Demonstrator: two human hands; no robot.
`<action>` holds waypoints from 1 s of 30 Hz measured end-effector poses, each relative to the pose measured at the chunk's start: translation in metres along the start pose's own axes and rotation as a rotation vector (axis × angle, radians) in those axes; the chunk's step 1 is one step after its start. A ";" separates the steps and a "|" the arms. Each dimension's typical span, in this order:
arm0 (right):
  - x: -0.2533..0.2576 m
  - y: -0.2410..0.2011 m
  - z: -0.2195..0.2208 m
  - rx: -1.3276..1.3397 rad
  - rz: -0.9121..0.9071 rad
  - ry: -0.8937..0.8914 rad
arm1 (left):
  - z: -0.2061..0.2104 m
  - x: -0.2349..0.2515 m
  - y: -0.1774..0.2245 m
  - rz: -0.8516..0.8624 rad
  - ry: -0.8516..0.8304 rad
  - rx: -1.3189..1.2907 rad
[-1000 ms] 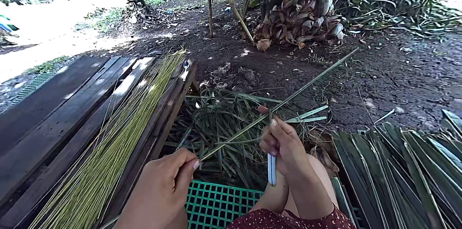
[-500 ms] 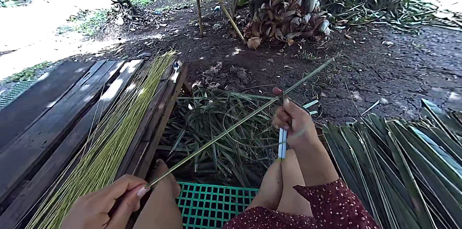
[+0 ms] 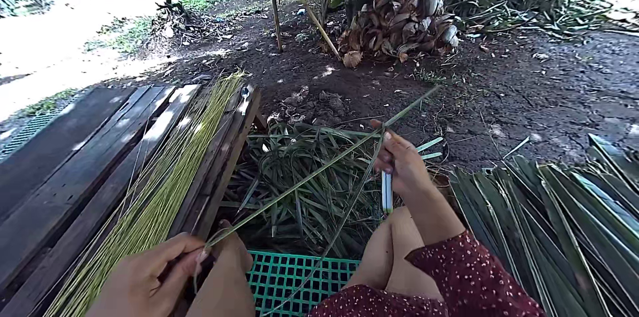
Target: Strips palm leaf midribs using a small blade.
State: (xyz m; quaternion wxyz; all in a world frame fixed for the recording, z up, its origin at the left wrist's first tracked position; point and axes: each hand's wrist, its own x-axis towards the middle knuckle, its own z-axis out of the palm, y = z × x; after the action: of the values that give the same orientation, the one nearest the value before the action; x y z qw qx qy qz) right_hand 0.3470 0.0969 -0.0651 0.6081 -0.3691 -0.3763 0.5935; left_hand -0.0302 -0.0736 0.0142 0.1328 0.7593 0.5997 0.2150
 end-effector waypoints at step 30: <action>0.007 0.004 0.008 0.171 -0.148 0.152 | 0.056 0.064 0.006 0.025 0.212 0.029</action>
State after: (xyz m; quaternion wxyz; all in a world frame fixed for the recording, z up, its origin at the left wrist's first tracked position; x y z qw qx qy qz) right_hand 0.3380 0.1039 -0.0648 0.7063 -0.3311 -0.3033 0.5473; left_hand 0.0147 -0.0097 -0.0210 0.0549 0.7414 0.6040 0.2871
